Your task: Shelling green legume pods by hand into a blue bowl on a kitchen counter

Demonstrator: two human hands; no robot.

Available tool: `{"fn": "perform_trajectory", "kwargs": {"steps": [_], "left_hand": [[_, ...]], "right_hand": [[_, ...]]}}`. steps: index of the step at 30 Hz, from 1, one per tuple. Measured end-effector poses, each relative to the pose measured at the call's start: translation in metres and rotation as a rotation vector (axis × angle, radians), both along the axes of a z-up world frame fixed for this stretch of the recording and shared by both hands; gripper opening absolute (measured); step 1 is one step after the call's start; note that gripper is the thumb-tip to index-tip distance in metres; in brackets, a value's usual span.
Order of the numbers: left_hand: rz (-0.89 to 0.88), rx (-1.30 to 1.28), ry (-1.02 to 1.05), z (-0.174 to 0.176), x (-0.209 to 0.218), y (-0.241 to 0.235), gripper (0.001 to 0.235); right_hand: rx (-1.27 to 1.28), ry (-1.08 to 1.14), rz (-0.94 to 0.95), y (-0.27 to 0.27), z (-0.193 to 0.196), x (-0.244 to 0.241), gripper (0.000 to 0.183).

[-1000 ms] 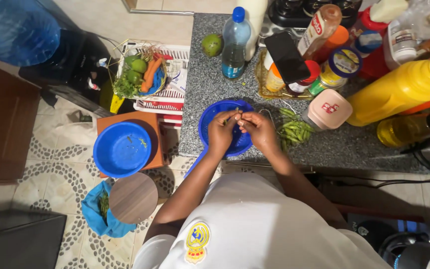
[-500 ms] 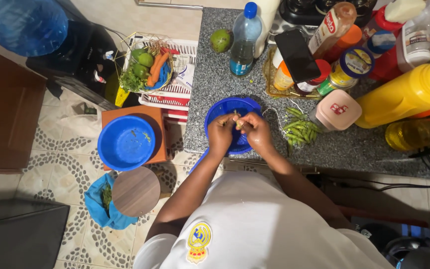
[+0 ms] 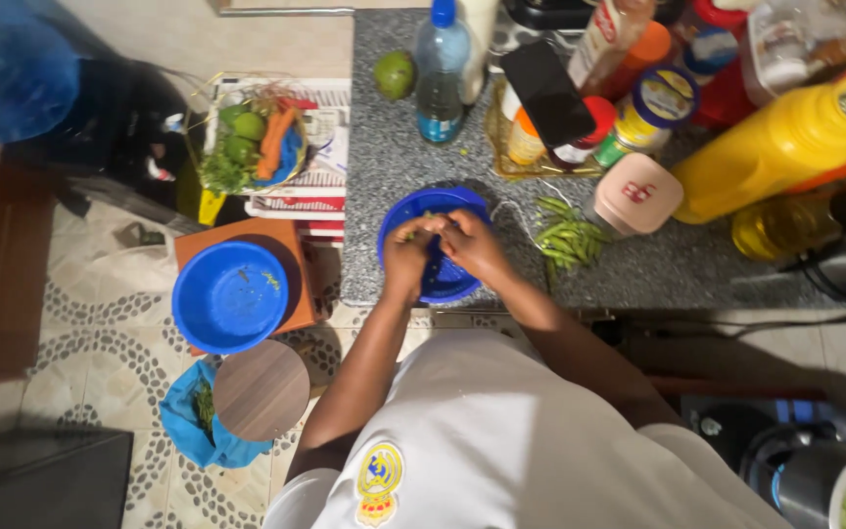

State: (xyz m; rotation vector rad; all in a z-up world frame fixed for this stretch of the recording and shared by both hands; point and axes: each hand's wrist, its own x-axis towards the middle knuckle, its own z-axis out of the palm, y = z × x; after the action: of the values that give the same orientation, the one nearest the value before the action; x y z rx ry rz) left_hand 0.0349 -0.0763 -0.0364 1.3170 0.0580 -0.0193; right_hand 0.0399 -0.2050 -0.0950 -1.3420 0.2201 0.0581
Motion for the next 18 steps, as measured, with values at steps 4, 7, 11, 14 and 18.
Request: {"fn": "perform_trajectory", "kwargs": {"steps": [4, 7, 11, 14, 18], "left_hand": [[0.003, -0.093, 0.213, -0.020, 0.005, 0.003, 0.012], [0.038, -0.065, 0.171, -0.007, 0.006, 0.002, 0.010], [0.117, 0.322, -0.136, 0.017, 0.005, 0.013, 0.007], [0.149, 0.372, -0.154, 0.022, 0.012, 0.018, 0.008], [0.097, -0.010, 0.037, 0.002, 0.015, 0.017, 0.015]], "right_hand": [[-0.073, -0.025, -0.037, 0.003, 0.016, -0.001, 0.017], [-0.825, 0.003, 0.220, -0.002, 0.000, -0.002, 0.031], [-1.160, -0.208, 0.241, -0.013, 0.027, -0.018, 0.023], [-1.253, -0.226, 0.223, -0.030, 0.061, -0.031, 0.026], [-1.298, -0.071, 0.116, -0.099, 0.050, -0.026, 0.028]]}}
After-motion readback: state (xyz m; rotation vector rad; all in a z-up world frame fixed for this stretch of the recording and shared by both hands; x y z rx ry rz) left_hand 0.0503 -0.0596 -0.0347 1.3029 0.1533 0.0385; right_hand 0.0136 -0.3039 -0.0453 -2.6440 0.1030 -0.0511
